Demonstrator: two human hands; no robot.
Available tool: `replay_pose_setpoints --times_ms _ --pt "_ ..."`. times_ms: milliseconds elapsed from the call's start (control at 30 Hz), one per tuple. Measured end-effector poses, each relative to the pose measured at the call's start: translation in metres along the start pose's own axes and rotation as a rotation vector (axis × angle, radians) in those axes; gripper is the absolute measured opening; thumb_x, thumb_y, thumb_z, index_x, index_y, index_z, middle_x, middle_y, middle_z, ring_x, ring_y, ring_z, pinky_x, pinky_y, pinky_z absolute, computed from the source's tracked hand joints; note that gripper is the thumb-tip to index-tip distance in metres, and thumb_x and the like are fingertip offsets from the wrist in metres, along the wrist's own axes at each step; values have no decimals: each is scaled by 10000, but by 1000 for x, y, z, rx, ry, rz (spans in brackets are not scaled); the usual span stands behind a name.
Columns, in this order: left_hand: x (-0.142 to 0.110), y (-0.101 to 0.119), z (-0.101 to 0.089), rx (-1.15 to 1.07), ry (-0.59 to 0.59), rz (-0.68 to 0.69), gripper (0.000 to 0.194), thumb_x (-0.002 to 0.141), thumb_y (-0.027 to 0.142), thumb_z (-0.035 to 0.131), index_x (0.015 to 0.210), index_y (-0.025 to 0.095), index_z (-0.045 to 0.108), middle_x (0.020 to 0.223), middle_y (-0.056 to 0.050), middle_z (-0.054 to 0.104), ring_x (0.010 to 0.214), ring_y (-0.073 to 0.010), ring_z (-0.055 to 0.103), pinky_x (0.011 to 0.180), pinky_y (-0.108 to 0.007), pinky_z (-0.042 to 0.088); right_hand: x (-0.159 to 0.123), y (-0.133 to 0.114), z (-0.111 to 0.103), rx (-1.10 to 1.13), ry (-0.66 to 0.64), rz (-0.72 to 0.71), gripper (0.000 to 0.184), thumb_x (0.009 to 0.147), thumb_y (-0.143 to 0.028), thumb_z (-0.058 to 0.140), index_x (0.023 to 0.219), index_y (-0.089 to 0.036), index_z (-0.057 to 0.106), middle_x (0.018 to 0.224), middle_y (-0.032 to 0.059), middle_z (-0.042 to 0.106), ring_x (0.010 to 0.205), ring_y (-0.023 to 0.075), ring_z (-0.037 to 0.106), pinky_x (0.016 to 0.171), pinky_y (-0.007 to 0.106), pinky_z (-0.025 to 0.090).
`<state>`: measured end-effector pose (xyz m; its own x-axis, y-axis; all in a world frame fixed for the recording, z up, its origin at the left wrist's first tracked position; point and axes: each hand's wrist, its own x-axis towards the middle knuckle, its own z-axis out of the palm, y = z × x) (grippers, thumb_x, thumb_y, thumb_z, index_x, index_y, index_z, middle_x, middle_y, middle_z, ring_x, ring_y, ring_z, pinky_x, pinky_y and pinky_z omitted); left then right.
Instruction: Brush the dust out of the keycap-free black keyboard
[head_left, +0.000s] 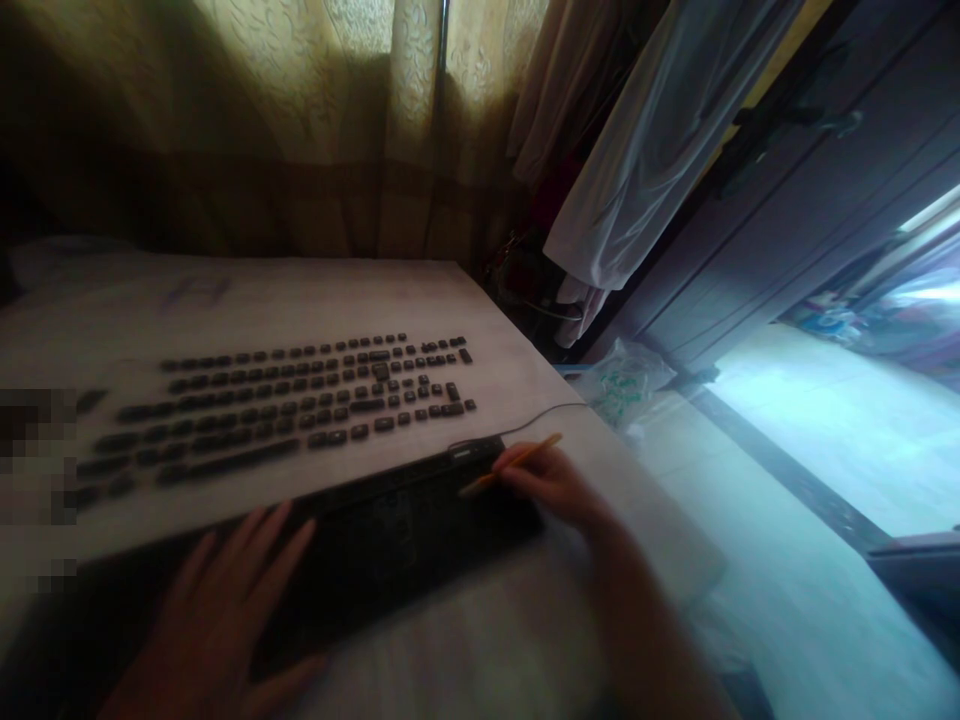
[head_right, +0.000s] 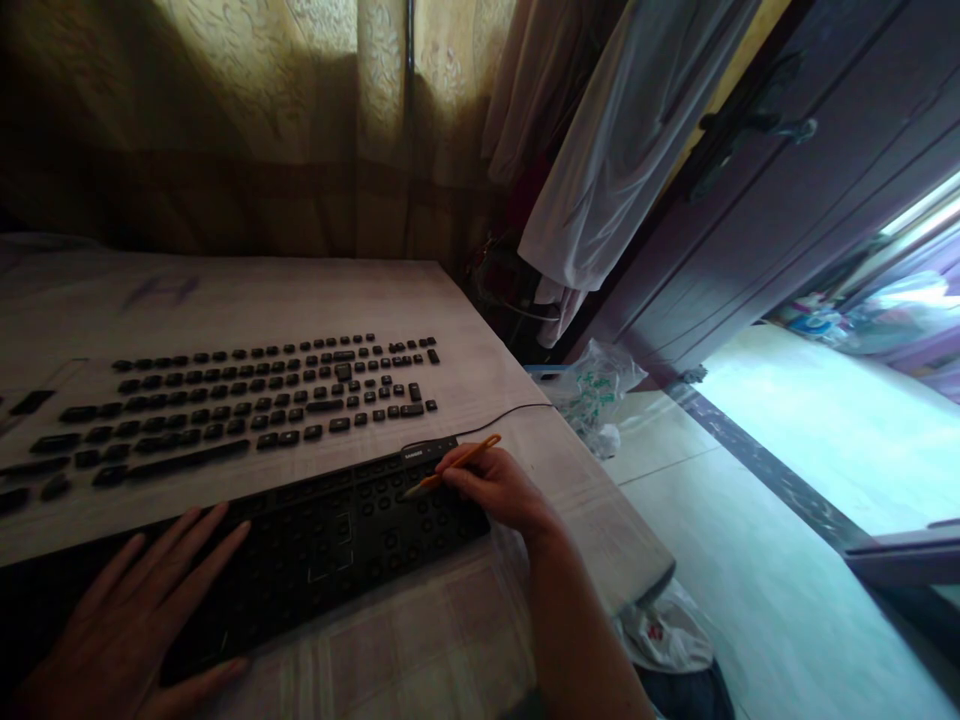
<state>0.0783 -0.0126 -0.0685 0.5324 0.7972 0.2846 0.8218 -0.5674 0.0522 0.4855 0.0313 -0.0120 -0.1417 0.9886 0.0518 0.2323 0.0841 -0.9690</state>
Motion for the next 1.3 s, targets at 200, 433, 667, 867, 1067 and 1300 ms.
replay_pose_setpoints --times_ms 200,433,667,867,1067,1300 --pt "-2 -3 2 4 -28 -16 930 753 697 611 1559 294 380 1653 -105 356 1471 -405 391 1235 -579 169 -1 -1 -7 -47 2 8 289 845 -503 711 862 -215 733 705 -4 666 592 143 572 537 259 472" --pt "2 4 -4 -24 -70 -87 906 738 681 619 1534 297 419 1641 -103 383 1485 -398 372 1239 -581 173 -6 -3 -22 -106 85 2 325 877 -520 681 807 -203 670 601 -50 549 514 118 491 476 234 411" --pt "-1 -1 -1 0 -48 -34 930 749 695 623 1559 314 373 1655 -98 353 1469 -403 397 1242 -580 153 -9 -7 -29 -101 144 -40 364 874 -558 676 794 -204 649 590 -52 508 499 112 461 462 235 391" --pt "1 3 -2 12 36 16 977 742 671 636 1584 289 319 1671 -113 312 1461 -409 404 1243 -578 153 -4 -3 -21 -79 195 -107 378 916 -588 599 852 -217 627 593 -60 481 491 110 445 452 228 392" --pt "0 4 1 4 26 -10 958 723 645 652 1560 267 379 1662 -128 330 1457 -424 405 1237 -593 162 0 3 -1 -154 104 -119 314 928 -505 599 900 -209 701 690 -6 626 555 132 569 505 242 486" --pt "-1 -1 0 36 -6 15 944 748 652 640 1565 263 371 1666 -134 314 1467 -420 390 1235 -591 150 -2 6 -19 -354 188 -139 289 964 -422 511 891 -191 670 627 -7 603 518 146 569 499 248 474"
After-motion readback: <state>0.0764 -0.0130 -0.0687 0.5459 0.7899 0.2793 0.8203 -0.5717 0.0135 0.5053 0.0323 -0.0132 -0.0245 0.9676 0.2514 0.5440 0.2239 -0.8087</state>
